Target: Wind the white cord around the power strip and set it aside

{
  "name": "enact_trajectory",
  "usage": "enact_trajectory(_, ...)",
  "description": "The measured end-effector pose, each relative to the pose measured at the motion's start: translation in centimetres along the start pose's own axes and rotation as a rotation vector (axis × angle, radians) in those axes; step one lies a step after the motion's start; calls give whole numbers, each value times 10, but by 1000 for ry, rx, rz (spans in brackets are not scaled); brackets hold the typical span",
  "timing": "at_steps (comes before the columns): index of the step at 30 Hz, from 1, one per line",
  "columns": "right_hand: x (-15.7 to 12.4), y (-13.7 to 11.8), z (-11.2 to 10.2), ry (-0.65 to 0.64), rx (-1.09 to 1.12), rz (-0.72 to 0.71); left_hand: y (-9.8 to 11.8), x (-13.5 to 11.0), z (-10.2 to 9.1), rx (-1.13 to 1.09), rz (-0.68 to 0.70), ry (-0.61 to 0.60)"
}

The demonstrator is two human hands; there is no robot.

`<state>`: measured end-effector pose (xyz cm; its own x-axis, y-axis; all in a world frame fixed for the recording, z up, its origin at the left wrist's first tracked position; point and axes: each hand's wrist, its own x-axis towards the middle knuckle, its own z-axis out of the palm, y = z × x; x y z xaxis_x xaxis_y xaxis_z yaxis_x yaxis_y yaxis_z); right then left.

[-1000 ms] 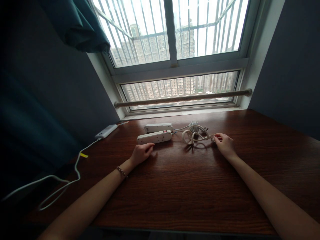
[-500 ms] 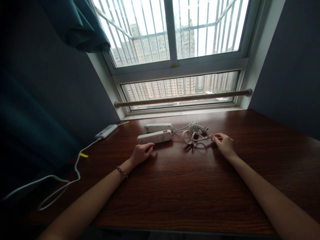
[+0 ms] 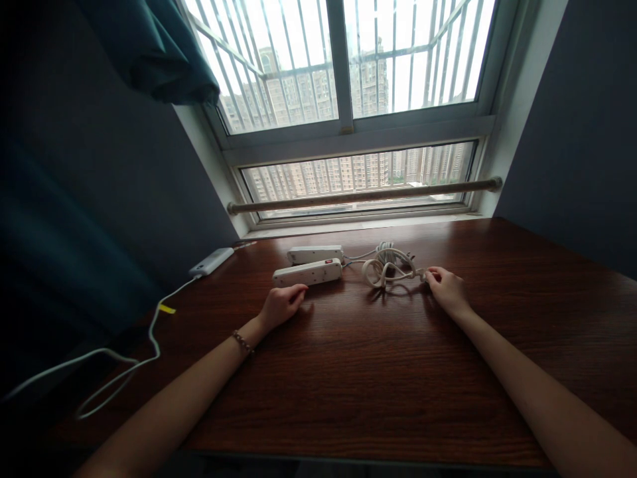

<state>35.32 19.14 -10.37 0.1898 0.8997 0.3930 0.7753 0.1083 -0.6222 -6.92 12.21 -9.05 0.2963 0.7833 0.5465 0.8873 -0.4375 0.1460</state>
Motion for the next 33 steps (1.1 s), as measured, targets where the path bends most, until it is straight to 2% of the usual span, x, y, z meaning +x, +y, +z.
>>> enact_trajectory(21, -5, -8, -6, 59, 77, -7, 1, 0, 0, 11, 0, 7)
enact_trajectory(28, -6, -12, -6, 45, 231, 19, -1, -1, 1, 15, 4, 4)
enact_trajectory(33, -3, -8, -1, 32, 422, 67, -1, -1, 2, 15, 8, 8)
